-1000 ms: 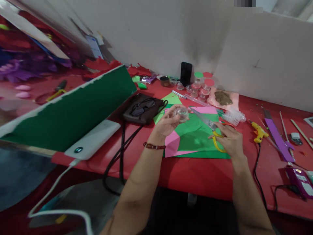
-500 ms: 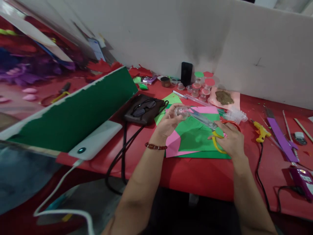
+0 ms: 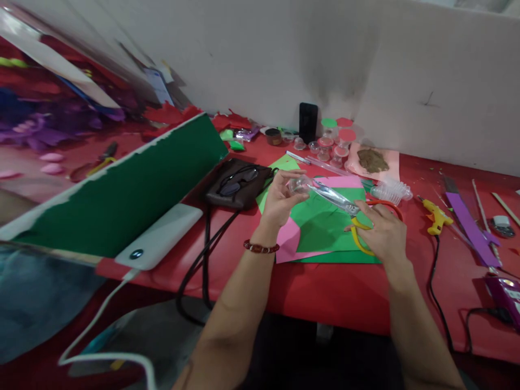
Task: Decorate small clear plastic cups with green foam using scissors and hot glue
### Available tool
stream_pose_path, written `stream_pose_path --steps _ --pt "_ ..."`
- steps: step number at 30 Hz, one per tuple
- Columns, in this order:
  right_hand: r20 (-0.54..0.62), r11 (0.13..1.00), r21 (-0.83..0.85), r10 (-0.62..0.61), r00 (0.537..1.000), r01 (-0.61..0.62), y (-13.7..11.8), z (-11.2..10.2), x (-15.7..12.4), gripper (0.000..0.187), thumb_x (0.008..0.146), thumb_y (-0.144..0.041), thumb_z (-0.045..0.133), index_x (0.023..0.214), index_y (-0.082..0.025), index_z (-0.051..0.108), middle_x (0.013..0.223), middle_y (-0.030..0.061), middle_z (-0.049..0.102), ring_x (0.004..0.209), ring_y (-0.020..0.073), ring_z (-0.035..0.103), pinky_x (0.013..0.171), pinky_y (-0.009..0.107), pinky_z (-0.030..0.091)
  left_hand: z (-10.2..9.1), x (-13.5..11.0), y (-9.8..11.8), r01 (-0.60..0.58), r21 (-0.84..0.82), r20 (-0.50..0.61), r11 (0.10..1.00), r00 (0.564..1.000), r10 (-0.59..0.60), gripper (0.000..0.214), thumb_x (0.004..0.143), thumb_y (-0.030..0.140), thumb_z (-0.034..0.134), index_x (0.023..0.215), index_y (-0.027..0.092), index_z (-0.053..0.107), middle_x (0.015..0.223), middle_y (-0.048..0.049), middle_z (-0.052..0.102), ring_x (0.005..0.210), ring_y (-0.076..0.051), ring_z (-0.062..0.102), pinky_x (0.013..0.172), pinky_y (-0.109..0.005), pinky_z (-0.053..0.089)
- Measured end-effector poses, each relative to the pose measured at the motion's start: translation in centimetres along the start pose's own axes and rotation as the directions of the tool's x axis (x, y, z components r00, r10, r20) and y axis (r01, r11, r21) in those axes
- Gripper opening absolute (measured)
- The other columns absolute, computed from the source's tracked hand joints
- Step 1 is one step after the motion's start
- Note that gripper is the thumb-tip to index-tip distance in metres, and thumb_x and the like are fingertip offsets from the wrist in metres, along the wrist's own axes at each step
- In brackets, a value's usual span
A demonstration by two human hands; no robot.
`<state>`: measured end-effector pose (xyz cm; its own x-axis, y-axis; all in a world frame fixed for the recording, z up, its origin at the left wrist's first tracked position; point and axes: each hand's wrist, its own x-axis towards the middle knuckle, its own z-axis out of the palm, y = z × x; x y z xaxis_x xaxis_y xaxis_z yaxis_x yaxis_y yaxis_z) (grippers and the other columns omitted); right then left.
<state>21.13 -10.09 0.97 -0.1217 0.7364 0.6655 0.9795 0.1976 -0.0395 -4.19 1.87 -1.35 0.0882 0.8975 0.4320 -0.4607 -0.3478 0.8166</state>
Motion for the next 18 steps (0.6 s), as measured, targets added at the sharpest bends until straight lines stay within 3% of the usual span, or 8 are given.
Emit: stream_pose_path --steps 5,8,9,11,13,15,16,18 --pt "-0.02 0.985 0.123 0.128 0.992 -0.124 0.2 0.1 0.1 0.034 0.094 -0.043 0.071 0.123 -0.027 0.08 0.084 0.0034 0.071 0.075 0.0183 0.064 0.065 0.029 0.044 -0.1 -0.3 -0.2 0.12 -0.05 0.01 0.992 0.993 -0.12 0.051 0.068 0.02 0.096 0.109 0.028 0.067 0.108 0.0004 0.071 0.092 -0.015 0.072 0.082 -0.03 0.062" --pt "0.068 0.854 0.393 0.342 0.937 -0.341 0.2 0.4 0.4 0.046 0.089 -0.052 0.074 0.123 -0.023 0.079 0.073 -0.0015 0.059 0.066 0.0159 0.053 0.062 0.03 0.046 0.3 -0.6 -0.2 0.199 -0.071 0.047 0.977 0.979 -0.196 0.045 0.078 0.032 0.091 0.117 0.031 0.069 0.108 0.0 0.072 0.088 -0.016 0.074 0.078 -0.031 0.063" --pt "0.126 0.756 0.504 0.414 0.902 -0.417 0.1 0.5 0.5 0.051 0.085 -0.055 0.078 0.124 -0.022 0.078 0.071 -0.0034 0.055 0.063 0.0147 0.049 0.061 0.03 0.046 0.5 -0.7 -0.2 0.209 -0.064 0.054 0.976 0.977 -0.206 0.041 0.08 0.036 0.09 0.115 0.03 0.07 0.107 -0.0008 0.073 0.088 -0.016 0.074 0.077 -0.03 0.062" --pt "0.279 0.481 0.693 0.508 0.815 -0.537 -0.3 0.6 0.8 0.057 0.075 -0.054 0.086 0.122 -0.023 0.077 0.072 -0.0055 0.054 0.062 0.0126 0.047 0.059 0.028 0.047 1.1 -0.9 -0.2 0.212 -0.041 0.052 0.976 0.976 -0.21 0.036 0.081 0.041 0.089 0.111 0.028 0.073 0.104 -0.0021 0.075 0.088 -0.015 0.073 0.075 -0.026 0.059" --pt "0.461 0.145 0.786 0.508 0.727 -0.6 -1.0 0.6 1.1 0.058 0.066 -0.05 0.093 0.115 -0.025 0.077 0.073 -0.0064 0.056 0.06 0.0101 0.047 0.055 0.025 0.046 1.9 -1.2 -0.2 0.217 -0.041 0.05 0.975 0.975 -0.215 0.036 0.078 0.041 0.092 0.107 0.027 0.075 0.104 -0.0022 0.077 0.086 -0.014 0.072 0.074 -0.024 0.057" --pt "0.63 -0.165 0.758 0.435 0.643 -0.631 -1.9 0.6 1.2 0.056 0.059 -0.046 0.097 0.107 -0.027 0.075 0.072 -0.0077 0.057 0.055 0.0074 0.046 0.047 0.021 0.04 2.9 -1.7 -0.2 0.255 -0.075 0.061 0.964 0.966 -0.251 0.037 0.074 0.038 0.095 0.104 0.026 0.077 0.106 -0.0019 0.078 0.083 -0.013 0.071 0.074 -0.023 0.056" --pt "0.692 -0.276 0.717 0.393 0.606 -0.64 -2.4 0.7 1.3 0.056 0.057 -0.045 0.098 0.104 -0.027 0.074 0.07 -0.0083 0.057 0.053 0.0066 0.046 0.044 0.019 0.036 3.4 -2.0 -0.2 0.29 -0.098 0.076 0.952 0.956 -0.283 0.037 0.072 0.036 0.096 0.102 0.026 0.078 0.107 -0.0021 0.079 0.082 -0.013 0.07 0.075 -0.024 0.056" --pt "0.76 -0.403 0.649 0.346 0.55 -0.645 -3.4 1.0 1.2 0.058 0.055 -0.043 0.101 0.101 -0.027 0.07 0.068 -0.0085 0.06 0.052 0.0073 0.051 0.042 0.017 0.034 4.5 -2.7 -0.2 0.367 -0.139 0.11 0.92 0.929 -0.354 0.039 0.067 0.033 0.099 0.1 0.026 0.079 0.112 -0.0026 0.08 0.081 -0.012 0.071 0.074 -0.024 0.056"
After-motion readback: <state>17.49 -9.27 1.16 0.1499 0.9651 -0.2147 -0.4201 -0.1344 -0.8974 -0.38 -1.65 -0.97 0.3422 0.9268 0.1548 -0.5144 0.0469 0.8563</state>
